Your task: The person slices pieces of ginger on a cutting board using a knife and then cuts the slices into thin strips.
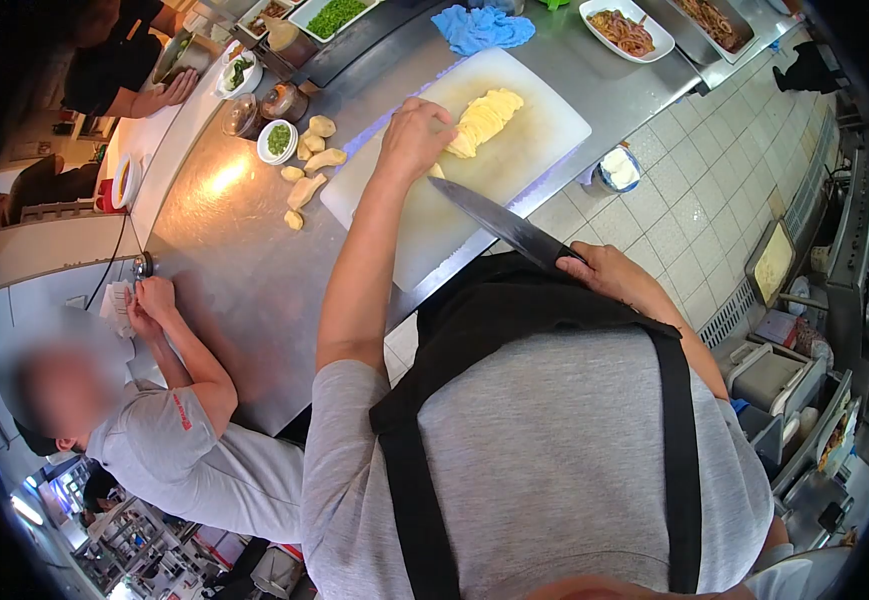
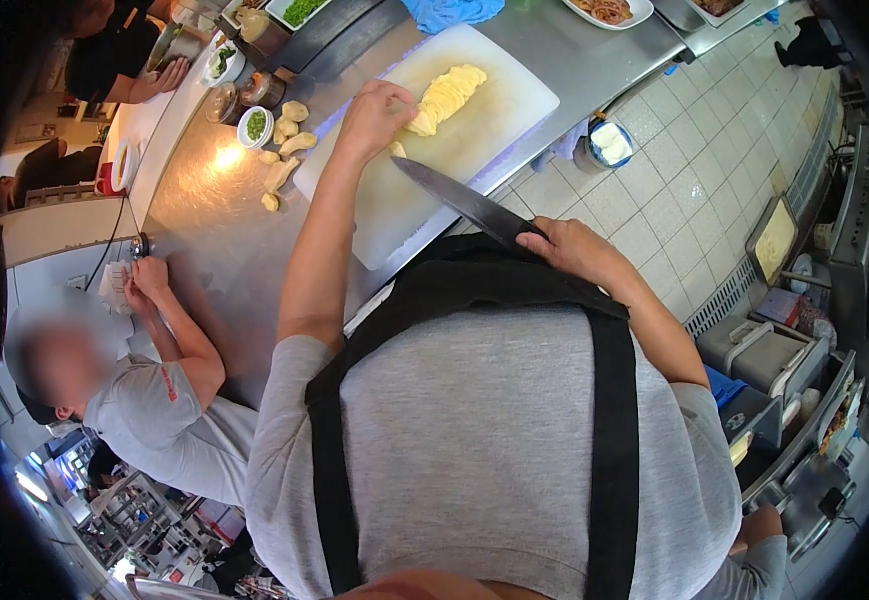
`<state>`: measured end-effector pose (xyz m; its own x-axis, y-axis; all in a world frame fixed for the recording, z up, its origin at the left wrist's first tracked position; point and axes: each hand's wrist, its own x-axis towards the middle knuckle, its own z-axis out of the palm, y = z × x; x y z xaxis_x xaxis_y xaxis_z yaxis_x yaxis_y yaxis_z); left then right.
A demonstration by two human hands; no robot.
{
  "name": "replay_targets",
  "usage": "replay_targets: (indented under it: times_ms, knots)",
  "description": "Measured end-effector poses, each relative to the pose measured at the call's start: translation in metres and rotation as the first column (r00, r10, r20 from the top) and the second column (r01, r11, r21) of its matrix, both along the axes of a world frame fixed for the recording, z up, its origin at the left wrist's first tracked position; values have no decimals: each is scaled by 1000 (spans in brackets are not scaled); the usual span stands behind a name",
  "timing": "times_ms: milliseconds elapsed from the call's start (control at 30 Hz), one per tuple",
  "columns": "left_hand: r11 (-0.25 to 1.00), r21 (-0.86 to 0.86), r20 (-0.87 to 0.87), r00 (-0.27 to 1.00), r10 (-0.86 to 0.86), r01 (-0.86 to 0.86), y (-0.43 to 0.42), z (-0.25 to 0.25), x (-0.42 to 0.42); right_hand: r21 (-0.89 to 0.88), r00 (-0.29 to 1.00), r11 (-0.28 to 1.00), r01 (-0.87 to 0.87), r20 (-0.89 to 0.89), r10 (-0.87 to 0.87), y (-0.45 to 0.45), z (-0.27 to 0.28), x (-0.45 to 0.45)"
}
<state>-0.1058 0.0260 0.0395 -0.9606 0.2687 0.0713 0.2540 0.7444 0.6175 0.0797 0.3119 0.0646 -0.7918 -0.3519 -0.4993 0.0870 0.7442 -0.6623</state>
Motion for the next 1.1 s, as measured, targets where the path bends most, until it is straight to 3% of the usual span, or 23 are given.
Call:
replay_targets:
  times_ms: [67, 167, 267, 367, 467, 1100]
  knots:
    - [987, 86, -103, 984, 147, -138, -2, 5, 18, -28, 999, 999, 16, -32, -17, 1, -3, 0]
    - [942, 169, -84, 948, 306, -289, -9, 4, 53, -41, 993, 996, 82, -79, -85, -2, -5, -3]
    - [958, 90, -180, 941, 286, -274, -10, -11, 84, -68, 986, 990, 124, -100, -130, -10, -4, -10]
    - [966, 112, -371, 892, 258, -233, -5, -25, 97, -79, 985, 992, 101, -135, -111, -15, -12, -15]
    - [961, 132, -439, 855, 278, -244, -1, -32, 98, -42, 989, 996, 76, -122, -81, -19, -15, -21]
    - [968, 136, -478, 841, 252, -212, 0, -35, 96, -58, 987, 997, 50, -151, -58, -26, -18, -31]
